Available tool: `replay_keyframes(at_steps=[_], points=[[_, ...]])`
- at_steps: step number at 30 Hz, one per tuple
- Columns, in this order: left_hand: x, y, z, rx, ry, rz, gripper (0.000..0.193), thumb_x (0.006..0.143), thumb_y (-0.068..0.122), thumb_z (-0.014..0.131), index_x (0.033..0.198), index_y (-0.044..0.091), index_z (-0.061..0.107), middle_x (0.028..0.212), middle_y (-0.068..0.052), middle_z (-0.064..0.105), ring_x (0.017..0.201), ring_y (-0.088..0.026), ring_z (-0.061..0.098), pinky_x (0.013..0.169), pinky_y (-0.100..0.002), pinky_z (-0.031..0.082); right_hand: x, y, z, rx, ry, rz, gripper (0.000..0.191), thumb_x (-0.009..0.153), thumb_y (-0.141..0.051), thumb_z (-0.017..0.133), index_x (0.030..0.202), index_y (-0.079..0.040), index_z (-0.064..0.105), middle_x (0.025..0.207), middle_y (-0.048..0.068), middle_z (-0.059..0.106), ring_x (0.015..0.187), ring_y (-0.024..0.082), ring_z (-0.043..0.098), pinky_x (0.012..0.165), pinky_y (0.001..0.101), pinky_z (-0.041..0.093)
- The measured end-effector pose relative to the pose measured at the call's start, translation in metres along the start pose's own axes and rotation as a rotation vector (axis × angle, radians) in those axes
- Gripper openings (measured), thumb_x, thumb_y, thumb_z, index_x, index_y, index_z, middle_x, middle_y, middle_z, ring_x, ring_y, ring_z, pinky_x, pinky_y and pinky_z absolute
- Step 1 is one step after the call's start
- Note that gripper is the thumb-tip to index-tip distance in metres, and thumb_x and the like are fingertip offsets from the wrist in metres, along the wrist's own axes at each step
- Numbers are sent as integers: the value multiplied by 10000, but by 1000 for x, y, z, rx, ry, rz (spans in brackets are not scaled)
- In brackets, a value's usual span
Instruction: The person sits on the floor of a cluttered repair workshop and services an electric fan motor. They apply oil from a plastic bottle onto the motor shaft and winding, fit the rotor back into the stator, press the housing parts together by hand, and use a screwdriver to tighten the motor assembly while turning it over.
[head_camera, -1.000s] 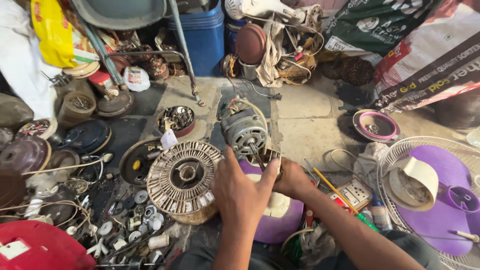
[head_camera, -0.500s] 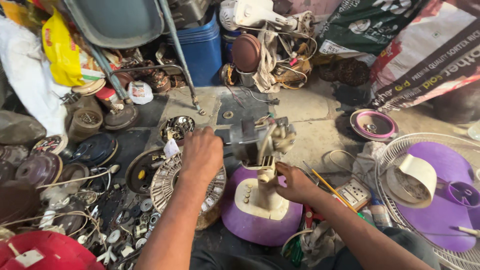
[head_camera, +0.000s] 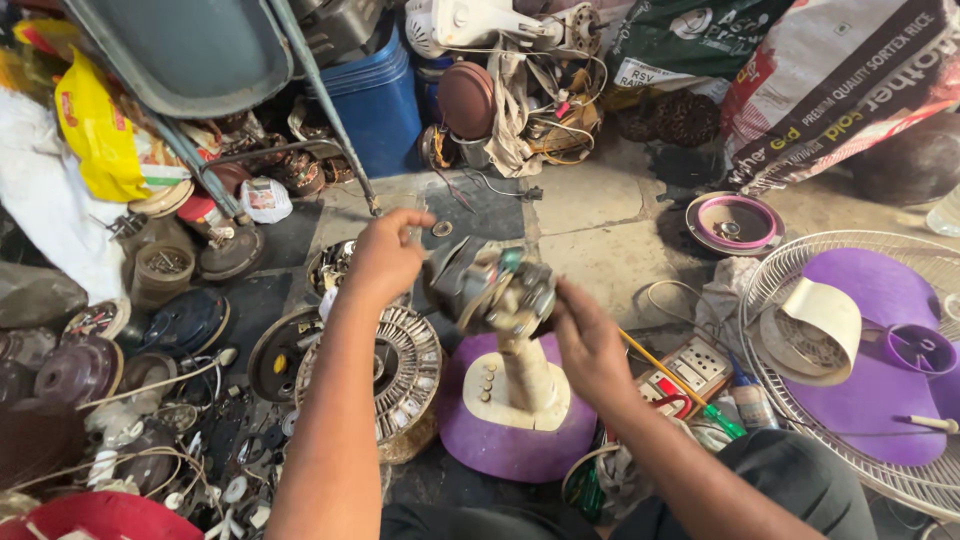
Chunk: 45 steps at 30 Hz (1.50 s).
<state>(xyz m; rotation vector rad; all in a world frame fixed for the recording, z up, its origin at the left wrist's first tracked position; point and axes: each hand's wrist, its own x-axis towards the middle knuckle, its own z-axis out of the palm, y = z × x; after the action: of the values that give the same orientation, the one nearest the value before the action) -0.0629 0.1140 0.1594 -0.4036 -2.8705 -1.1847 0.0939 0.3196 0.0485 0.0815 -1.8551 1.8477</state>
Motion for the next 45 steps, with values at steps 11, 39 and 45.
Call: replay_keyframes(at_steps=[11,39,45], points=[[-6,29,15,97,-325,202,305,816,342,777,774,40,754,719,-83,724,664,-140,635,657,-339,526,-59,4,12,496,-190,261,311,1060,-135,475,1334,-26,375,1089,145,699,981,199,690,913,348,573],[-3,29,17,23,-247,141,321,846,385,727,804,68,756,719,-52,733,676,-131,655,685,-329,533,-39,10,33,384,-377,214,67,1056,-113,502,1090,-67,467,843,-3,514,723,88,522,647,252,462],[-2,24,18,16,-246,154,337,857,401,720,805,70,759,687,-63,708,646,-136,622,662,-340,527,-41,5,32,291,-284,166,68,1061,-111,491,1086,-51,469,847,4,522,715,84,520,637,249,465]])
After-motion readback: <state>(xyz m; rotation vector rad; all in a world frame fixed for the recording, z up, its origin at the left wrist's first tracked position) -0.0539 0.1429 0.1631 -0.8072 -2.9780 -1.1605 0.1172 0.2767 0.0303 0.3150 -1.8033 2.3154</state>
